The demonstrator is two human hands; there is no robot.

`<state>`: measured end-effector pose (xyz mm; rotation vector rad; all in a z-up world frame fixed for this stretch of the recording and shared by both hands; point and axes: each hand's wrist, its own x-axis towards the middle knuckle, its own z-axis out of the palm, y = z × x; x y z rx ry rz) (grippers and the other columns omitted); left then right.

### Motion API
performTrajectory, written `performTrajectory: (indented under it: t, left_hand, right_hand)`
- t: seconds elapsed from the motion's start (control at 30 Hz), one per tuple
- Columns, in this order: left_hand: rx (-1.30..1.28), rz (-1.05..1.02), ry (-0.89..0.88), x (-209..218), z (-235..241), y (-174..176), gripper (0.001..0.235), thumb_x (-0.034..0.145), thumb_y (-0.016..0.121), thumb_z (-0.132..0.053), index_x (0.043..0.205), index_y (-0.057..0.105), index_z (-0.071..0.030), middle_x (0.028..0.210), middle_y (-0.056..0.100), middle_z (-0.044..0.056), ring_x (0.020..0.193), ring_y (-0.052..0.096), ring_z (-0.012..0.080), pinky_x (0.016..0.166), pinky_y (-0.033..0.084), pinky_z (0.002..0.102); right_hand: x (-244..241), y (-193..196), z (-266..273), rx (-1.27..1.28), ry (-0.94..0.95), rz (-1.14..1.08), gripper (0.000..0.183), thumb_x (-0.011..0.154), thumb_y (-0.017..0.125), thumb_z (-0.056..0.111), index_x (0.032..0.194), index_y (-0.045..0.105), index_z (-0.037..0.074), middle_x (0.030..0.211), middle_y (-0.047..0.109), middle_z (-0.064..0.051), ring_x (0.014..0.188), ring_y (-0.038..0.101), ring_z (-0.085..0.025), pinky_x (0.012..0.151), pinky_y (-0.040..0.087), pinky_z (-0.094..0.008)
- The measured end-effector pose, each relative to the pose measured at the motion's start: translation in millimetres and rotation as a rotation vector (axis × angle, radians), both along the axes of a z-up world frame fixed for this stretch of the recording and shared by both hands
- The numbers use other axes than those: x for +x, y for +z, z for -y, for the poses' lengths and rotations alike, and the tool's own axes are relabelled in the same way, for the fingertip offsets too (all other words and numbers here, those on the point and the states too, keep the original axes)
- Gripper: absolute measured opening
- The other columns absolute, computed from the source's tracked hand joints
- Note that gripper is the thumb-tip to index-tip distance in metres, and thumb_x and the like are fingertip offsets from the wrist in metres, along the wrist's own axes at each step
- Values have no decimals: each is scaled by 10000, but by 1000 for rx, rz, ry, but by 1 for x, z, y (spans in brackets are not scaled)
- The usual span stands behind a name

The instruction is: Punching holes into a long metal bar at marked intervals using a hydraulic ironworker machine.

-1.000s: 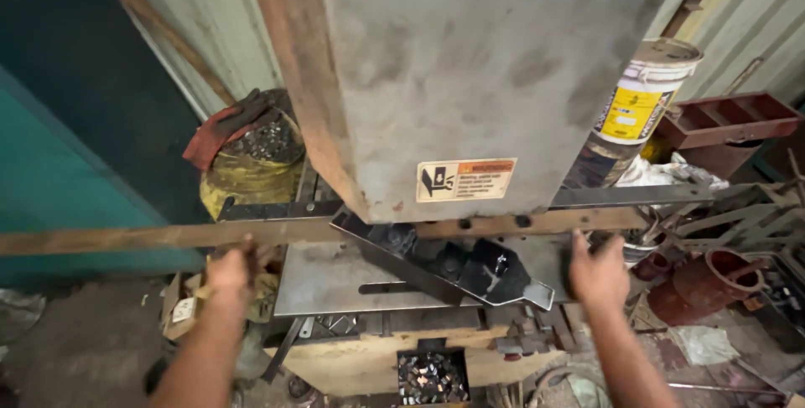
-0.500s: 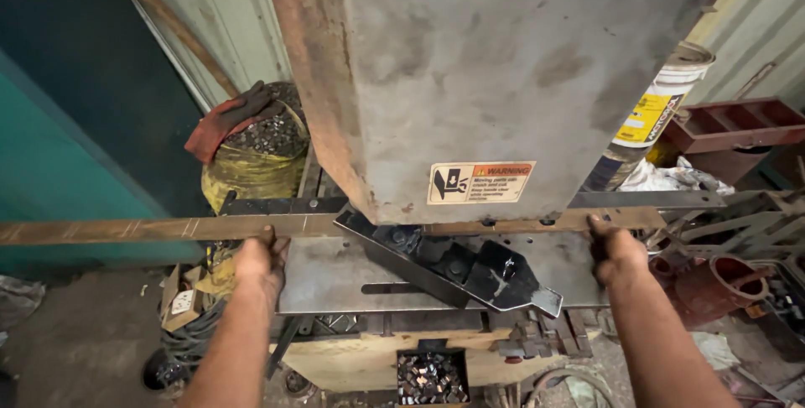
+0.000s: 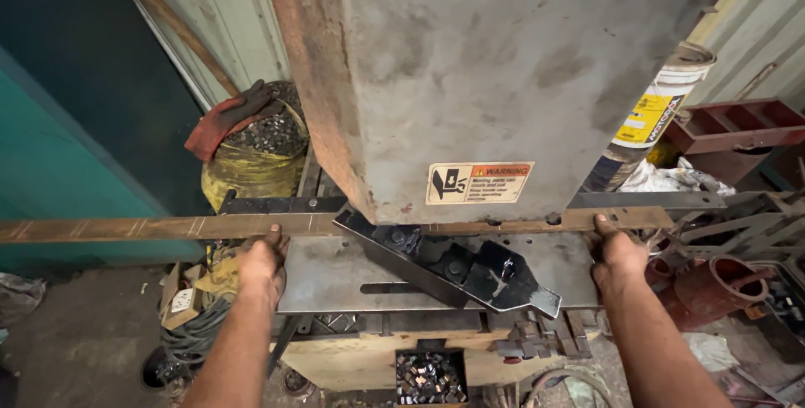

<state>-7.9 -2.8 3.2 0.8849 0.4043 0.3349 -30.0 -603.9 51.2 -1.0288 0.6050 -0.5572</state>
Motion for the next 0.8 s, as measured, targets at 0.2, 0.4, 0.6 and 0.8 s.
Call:
performTrajectory:
  t: [0.2, 0.4, 0.6, 0.8]
  left_hand:
    - [-6, 18, -1, -4, 4, 6, 375, 936, 654, -13, 1292, 562, 62, 1208, 663, 186, 1043, 681, 310, 958, 564, 425]
    - [-16, -2, 5, -3, 3, 4, 346, 921, 675, -2, 1249, 591, 67, 1184, 671, 172, 1013, 680, 288, 935, 569, 398]
    - [-8, 10, -5, -1, 2, 1, 342, 914, 697, -15, 1233, 604, 66, 1178, 677, 165, 1028, 671, 275, 968, 549, 381]
    - [-5, -22, 7, -10, 8, 18, 351, 900, 703, -9, 1234, 607, 43, 1176, 679, 150, 1037, 662, 261, 978, 541, 374]
  right_hand:
    - [4, -7, 4, 23, -19, 27, 386, 922, 698, -35, 1293, 611, 26, 1186, 708, -99, 954, 726, -265, 763, 623, -396]
    - [5, -7, 4, 22, -48, 22, 391, 919, 696, -46, 1297, 623, 28, 1195, 705, -102, 977, 716, -279, 783, 620, -414]
    - [-2, 9, -7, 25, -63, 46, 438, 907, 683, -68, 1317, 593, 58, 1210, 692, -94, 989, 716, -277, 762, 630, -423]
    - [-5, 15, -12, 29, -77, 45, 425, 906, 678, -81, 1303, 596, 45, 1203, 697, -101, 975, 726, -269, 756, 636, -421]
